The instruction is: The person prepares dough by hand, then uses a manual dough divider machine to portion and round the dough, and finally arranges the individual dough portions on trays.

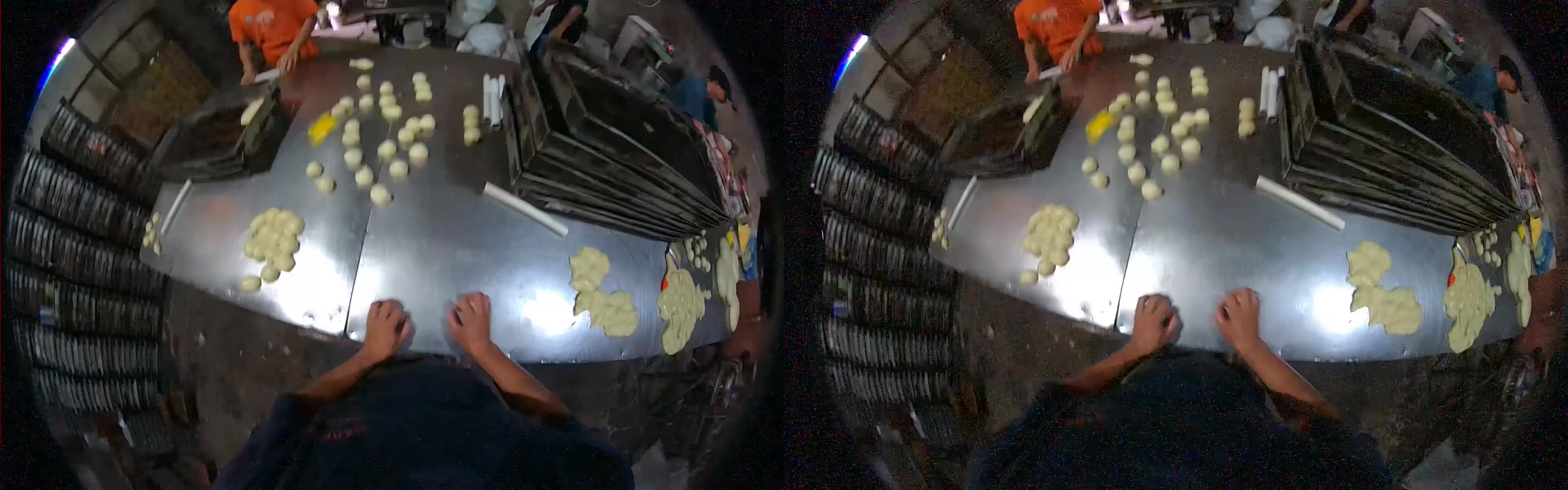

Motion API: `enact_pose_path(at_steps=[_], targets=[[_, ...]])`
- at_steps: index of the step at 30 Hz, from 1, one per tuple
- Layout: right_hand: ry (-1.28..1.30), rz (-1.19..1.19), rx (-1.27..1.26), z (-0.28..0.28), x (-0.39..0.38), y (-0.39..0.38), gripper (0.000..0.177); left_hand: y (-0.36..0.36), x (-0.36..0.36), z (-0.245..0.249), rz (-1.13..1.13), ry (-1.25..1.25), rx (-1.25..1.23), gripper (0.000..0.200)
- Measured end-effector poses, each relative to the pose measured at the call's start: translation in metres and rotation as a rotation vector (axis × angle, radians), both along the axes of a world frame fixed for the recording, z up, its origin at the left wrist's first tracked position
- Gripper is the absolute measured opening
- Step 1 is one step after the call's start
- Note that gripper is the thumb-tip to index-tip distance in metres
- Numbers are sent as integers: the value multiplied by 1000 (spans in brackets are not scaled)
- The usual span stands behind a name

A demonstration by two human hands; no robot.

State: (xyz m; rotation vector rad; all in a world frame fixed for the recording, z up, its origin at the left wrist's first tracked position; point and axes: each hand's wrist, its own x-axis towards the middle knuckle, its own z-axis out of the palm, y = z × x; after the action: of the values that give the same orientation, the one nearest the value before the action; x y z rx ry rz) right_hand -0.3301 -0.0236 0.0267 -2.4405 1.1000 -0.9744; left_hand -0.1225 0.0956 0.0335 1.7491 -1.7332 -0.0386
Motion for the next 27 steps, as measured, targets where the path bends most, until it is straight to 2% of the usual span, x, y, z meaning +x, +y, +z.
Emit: enact_pose_path(at_steps=[1,4,5,7,8,9,10,11,12,13,14,16,17,18,19,20,21,22,23,24,25,26,27], targets=[[21,44,15,9,20,12,12,-6,-12,17,-34,27,104,16],[15,67,-12,6,48,-31,10,-36,-13,34,-99,93,413,18],[-15,51,-19,1,52,-45,11,-34,-10,33,-75,105,398,18],[-25,37,10,15,20,-45,12,-19,3,31,-166,51,187,19],[61,59,53,11,1,-35,15,-8,12,21,-127,56,169,19],[150,78,90,3,-17,-21,18,4,19,4,-154,222,163,21],[71,99,121,-3,-28,0,16,12,26,-7,-190,387,152,24],[-7,109,163,-2,-29,16,13,19,31,-7,-173,393,138,24],[11,149,327,34,-19,31,15,25,33,-3,-105,512,125,26],[66,145,417,35,-7,31,14,31,33,1,-42,637,116,30],[125,137,507,37,4,23,13,32,32,4,-42,654,112,30],[-129,-53,1139,31,46,-16,20,30,41,10,61,970,341,33],[-237,98,1137,43,70,-41,29,30,42,5,58,1137,281,37],[-96,140,903,89,105,-59,37,30,47,10,46,1136,307,37],[-313,302,833,102,133,-85,40,27,56,18,51,1178,342,37],[-496,424,653,129,165,-104,41,24,64,22,58,1226,381,38],[-451,391,542,175,190,-118,38,23,72,9,64,1146,346,39],[-434,373,211,189,214,-144,35,20,80,-19,110,1015,267,39],[-290,195,1,211,234,-158,34,13,90,0,171,1142,324,39],[-409,175,-294,207,260,-185,33,6,100,18,305,1090,307,40],[-410,119,-394,191,283,-212,33,-4,115,31,374,841,310,41],[-207,117,-197,178,293,-226,58,-12,129,49,428,652,302,43],[-133,50,-71,154,304,-228,47,-19,145,64,458,659,292,45]])
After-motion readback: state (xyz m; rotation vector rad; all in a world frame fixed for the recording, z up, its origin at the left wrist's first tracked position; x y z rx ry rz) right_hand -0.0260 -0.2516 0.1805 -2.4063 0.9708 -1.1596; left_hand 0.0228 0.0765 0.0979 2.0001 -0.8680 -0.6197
